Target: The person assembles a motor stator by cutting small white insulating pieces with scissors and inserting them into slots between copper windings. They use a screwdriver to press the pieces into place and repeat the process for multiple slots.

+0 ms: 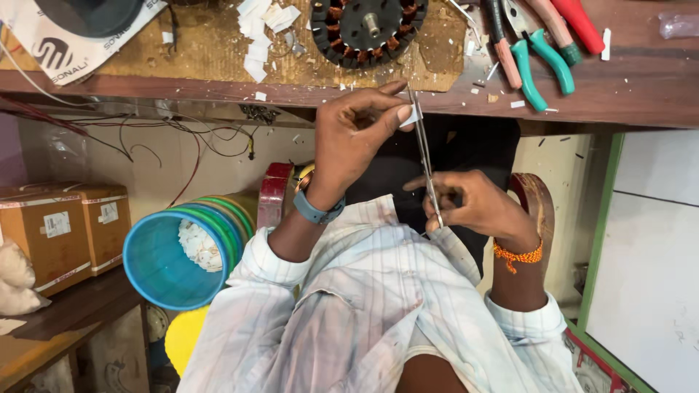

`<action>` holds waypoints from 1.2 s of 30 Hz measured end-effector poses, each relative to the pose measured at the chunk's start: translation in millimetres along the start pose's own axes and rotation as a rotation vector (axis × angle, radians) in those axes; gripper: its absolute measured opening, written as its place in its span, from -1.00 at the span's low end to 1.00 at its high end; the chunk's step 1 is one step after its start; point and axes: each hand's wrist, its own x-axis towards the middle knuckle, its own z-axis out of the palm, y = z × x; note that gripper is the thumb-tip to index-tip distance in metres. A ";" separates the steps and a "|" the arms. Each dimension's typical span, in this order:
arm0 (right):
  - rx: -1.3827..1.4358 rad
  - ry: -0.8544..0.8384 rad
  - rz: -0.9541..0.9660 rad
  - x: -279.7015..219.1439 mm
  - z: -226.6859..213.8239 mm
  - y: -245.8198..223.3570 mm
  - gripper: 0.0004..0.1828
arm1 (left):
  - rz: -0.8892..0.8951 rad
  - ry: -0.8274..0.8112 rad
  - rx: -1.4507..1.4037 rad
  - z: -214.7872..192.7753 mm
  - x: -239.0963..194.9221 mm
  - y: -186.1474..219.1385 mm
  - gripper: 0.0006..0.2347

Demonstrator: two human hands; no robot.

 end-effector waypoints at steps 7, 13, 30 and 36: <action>-0.059 0.024 0.010 -1.3 2.3 -2.7 -0.34 | -0.173 0.092 0.034 -0.5 -2.9 -2.2 -0.89; -0.111 0.049 0.025 -4.8 2.2 -4.2 -0.42 | -0.129 0.072 -0.023 0.4 -2.1 -6.0 -0.90; -0.487 0.573 0.136 -65.0 -41.7 16.5 -0.69 | -0.271 0.052 -0.242 -3.4 5.9 -20.6 -0.82; -0.640 0.889 0.125 -138.6 -174.6 91.6 -0.73 | -0.535 -0.181 -0.759 -20.6 -13.9 -13.5 -0.82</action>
